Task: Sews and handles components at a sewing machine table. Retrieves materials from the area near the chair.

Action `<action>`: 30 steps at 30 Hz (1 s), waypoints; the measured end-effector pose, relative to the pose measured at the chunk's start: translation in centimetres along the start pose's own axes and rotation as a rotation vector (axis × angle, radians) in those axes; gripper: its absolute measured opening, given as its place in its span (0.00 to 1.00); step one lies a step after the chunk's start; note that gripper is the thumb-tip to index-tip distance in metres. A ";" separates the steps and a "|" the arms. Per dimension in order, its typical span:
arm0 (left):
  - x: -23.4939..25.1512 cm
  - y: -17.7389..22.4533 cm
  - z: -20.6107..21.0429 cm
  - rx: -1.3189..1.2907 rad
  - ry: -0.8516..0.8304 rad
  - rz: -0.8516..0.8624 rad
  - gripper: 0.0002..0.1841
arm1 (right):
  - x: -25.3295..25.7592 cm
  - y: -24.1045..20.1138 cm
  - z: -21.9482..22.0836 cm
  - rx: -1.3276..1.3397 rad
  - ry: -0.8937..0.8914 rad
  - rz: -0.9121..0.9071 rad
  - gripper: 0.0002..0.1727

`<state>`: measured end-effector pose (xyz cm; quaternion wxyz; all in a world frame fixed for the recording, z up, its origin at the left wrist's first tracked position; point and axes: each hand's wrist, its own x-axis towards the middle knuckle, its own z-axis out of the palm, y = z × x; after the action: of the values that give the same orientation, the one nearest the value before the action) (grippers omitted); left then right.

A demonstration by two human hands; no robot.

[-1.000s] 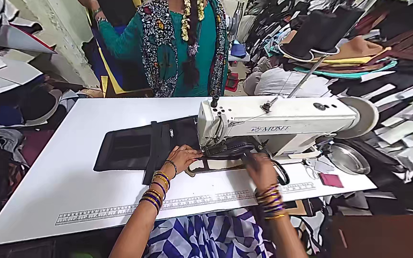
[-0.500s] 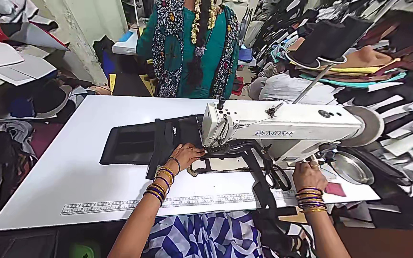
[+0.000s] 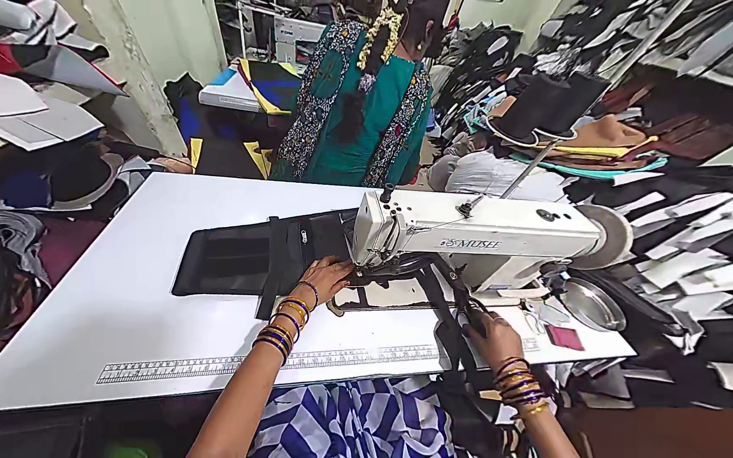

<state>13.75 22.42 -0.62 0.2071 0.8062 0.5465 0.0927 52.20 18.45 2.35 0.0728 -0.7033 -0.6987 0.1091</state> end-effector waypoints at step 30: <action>4.4 -1.0 -0.9 0.049 0.104 -0.255 0.24 | 6.7 -1.4 -6.3 0.585 -0.714 -0.214 0.05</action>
<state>14.27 27.04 -0.62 0.1687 0.7289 0.6568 0.0940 52.46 25.50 8.41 0.0337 -0.4958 -0.6885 0.5283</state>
